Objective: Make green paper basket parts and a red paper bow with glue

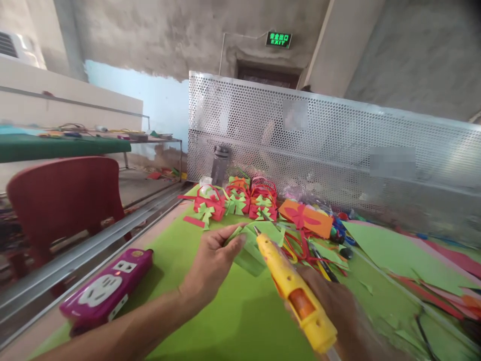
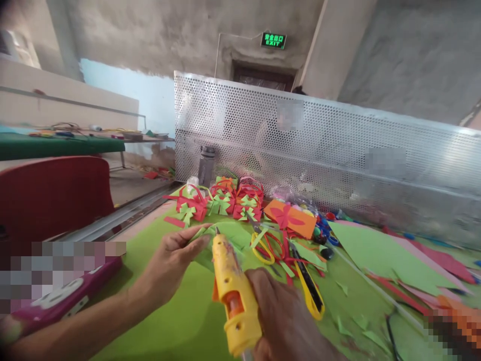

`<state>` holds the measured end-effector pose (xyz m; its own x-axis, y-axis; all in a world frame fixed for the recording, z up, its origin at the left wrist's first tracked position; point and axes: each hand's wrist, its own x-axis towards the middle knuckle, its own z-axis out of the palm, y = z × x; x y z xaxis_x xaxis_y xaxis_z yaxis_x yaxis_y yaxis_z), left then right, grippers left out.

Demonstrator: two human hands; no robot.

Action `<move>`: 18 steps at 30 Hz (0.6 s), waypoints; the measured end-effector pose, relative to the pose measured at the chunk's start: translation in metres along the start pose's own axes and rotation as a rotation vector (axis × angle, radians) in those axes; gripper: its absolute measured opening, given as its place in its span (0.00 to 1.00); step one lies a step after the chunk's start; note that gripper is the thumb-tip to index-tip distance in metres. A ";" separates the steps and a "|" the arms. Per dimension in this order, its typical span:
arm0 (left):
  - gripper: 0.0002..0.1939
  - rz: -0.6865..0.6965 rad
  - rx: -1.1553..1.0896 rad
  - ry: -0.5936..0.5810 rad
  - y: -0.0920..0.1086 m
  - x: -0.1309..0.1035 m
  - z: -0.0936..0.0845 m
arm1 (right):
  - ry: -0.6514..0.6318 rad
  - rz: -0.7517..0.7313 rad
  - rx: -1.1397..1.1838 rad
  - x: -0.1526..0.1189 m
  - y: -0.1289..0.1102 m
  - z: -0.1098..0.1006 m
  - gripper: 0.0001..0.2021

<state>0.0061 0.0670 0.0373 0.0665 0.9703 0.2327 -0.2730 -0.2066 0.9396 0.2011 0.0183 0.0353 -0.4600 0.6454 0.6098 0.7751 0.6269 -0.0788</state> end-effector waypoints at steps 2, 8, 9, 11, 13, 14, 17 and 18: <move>0.13 -0.008 0.004 -0.012 0.001 -0.001 0.001 | -0.021 -0.025 0.019 -0.001 0.000 -0.001 0.10; 0.15 -0.027 0.067 -0.033 0.002 -0.005 0.002 | -0.075 -0.139 0.085 0.000 0.004 -0.007 0.10; 0.15 -0.021 0.076 -0.035 0.002 -0.006 0.002 | -0.071 -0.143 0.093 0.000 0.004 -0.006 0.10; 0.15 -0.010 0.086 -0.048 0.002 -0.006 0.003 | -0.063 -0.139 0.100 0.000 0.004 -0.005 0.12; 0.14 0.002 0.079 -0.072 0.003 -0.007 0.003 | -0.055 -0.135 0.091 -0.002 0.005 -0.003 0.13; 0.13 0.007 0.075 -0.080 0.003 -0.007 0.003 | -0.053 -0.135 0.081 -0.003 0.005 -0.002 0.12; 0.12 0.012 0.074 -0.085 0.002 -0.008 0.001 | -0.039 -0.139 0.078 -0.005 0.006 0.000 0.11; 0.12 0.012 0.081 -0.085 0.002 -0.007 0.001 | -0.028 -0.138 0.086 -0.005 0.006 0.000 0.10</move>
<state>0.0062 0.0592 0.0376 0.1461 0.9542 0.2612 -0.1965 -0.2308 0.9530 0.2084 0.0189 0.0316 -0.5725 0.5614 0.5975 0.6642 0.7449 -0.0634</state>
